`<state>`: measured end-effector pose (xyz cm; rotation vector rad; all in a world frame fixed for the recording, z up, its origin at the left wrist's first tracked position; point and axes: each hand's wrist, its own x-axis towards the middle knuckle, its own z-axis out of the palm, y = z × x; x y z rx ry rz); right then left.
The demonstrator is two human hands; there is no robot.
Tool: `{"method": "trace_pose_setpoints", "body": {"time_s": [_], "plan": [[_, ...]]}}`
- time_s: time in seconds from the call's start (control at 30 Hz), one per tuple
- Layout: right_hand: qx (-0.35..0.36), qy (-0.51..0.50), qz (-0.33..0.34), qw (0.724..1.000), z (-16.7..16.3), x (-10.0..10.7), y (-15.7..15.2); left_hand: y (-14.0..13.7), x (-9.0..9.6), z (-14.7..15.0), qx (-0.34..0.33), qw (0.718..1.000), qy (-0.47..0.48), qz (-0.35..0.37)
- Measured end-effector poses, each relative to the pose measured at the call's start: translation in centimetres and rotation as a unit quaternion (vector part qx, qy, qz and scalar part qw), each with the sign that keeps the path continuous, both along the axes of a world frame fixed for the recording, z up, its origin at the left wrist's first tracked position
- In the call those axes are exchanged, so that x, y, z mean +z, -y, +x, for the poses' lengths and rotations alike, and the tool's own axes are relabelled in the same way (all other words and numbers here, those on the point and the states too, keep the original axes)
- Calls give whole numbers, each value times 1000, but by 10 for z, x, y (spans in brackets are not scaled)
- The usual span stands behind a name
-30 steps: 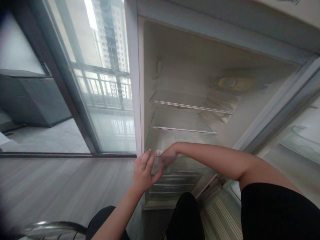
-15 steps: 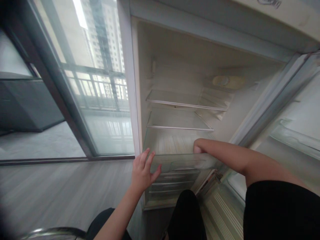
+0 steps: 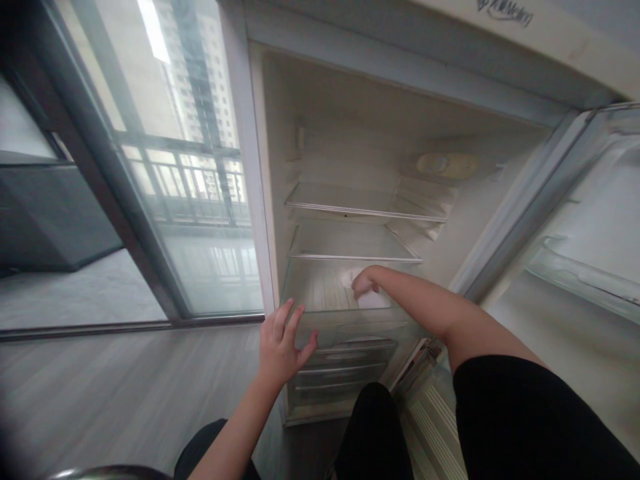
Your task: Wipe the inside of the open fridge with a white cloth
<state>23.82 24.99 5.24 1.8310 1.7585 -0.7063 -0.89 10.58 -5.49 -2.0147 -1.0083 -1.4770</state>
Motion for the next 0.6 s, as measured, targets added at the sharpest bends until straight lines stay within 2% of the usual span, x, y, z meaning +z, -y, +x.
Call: {"method": "trace_pose_setpoints", "body": {"time_s": [0.07,0.17,0.27,0.33,0.4,0.5,0.57,0.6], "plan": [[59,36,-39,997,-29,-6,-4,1,0,-1,-1,1000,-6,-6],[190,71,-73,977,-68,-9,3,3,0,-3,-4,1000,-11,-18],[313,-12,-45,949,-101,6,23,4,0,-3,-5,1000,-7,-25],[391,-69,37,917,-118,26,42,5,1,-2,-7,999,-6,-33],[424,-83,197,880,-129,51,60,6,1,-3,-10,999,-6,-43],[354,-40,444,822,-134,83,71,8,1,-3,-12,999,-6,-51],[279,-6,528,802,-130,94,60,9,2,-3,-12,998,-5,-57],[244,5,542,804,-127,96,49,10,2,-2,-12,998,-3,-58]]}}
